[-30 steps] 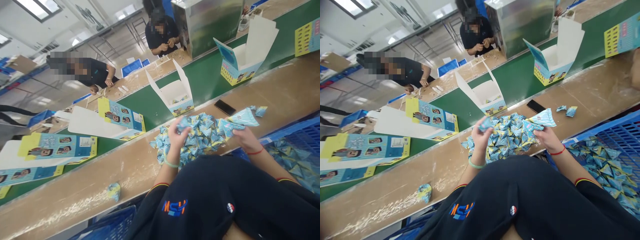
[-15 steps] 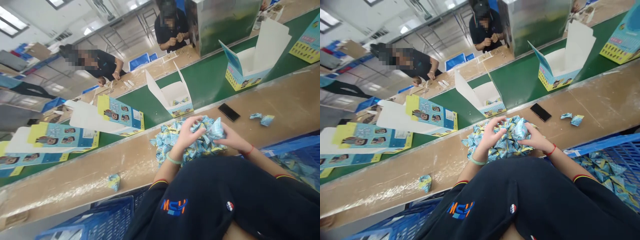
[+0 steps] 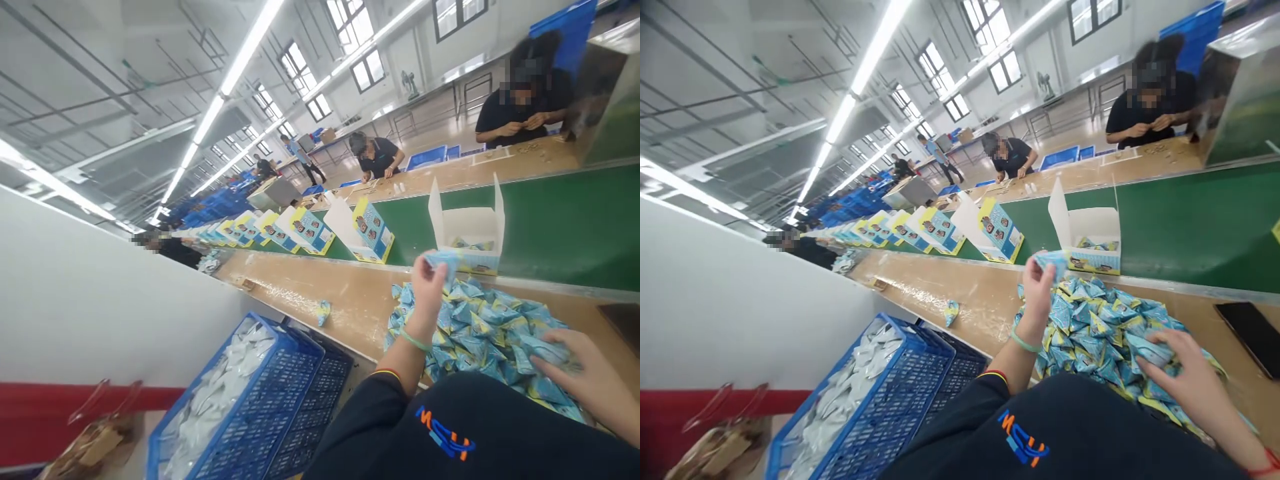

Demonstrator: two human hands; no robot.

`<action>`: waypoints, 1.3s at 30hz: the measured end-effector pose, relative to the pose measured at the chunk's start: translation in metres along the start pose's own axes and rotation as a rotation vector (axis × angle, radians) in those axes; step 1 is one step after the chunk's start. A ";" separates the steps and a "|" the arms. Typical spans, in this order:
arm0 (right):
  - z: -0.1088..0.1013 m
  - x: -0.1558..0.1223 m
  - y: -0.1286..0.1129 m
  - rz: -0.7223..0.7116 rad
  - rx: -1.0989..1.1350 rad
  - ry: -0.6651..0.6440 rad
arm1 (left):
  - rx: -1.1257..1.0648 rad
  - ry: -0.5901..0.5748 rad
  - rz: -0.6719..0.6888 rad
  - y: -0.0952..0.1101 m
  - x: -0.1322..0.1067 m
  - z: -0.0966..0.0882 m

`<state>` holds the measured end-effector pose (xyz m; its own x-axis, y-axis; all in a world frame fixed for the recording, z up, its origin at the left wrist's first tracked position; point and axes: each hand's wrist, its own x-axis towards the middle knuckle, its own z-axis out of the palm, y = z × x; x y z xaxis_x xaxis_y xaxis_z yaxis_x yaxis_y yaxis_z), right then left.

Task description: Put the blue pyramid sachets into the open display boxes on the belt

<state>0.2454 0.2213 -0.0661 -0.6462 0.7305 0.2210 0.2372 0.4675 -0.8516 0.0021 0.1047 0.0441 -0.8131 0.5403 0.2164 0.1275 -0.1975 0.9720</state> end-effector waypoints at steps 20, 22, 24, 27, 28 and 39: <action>-0.042 -0.007 -0.024 0.220 0.176 0.275 | 0.575 -0.451 0.238 -0.032 -0.006 -0.044; -0.041 -0.012 -0.021 0.261 0.214 0.283 | 0.676 -0.560 0.195 -0.044 -0.013 -0.046; -0.039 -0.015 -0.022 0.299 0.253 0.281 | 0.712 -0.556 0.187 -0.051 -0.018 -0.045; -0.033 -0.013 -0.031 0.285 0.247 0.237 | 0.645 -0.536 0.250 -0.044 -0.024 -0.032; -0.030 -0.011 -0.036 0.254 0.221 0.208 | 0.595 -0.569 0.261 -0.038 -0.027 -0.024; 0.008 0.001 -0.027 0.144 0.225 -0.011 | 0.382 -0.833 0.298 -0.025 -0.051 0.022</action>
<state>0.2325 0.2049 -0.0469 -0.6258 0.7752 0.0859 0.1607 0.2360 -0.9584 0.0531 0.0994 0.0106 -0.0718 0.9475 0.3116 0.5597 -0.2204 0.7989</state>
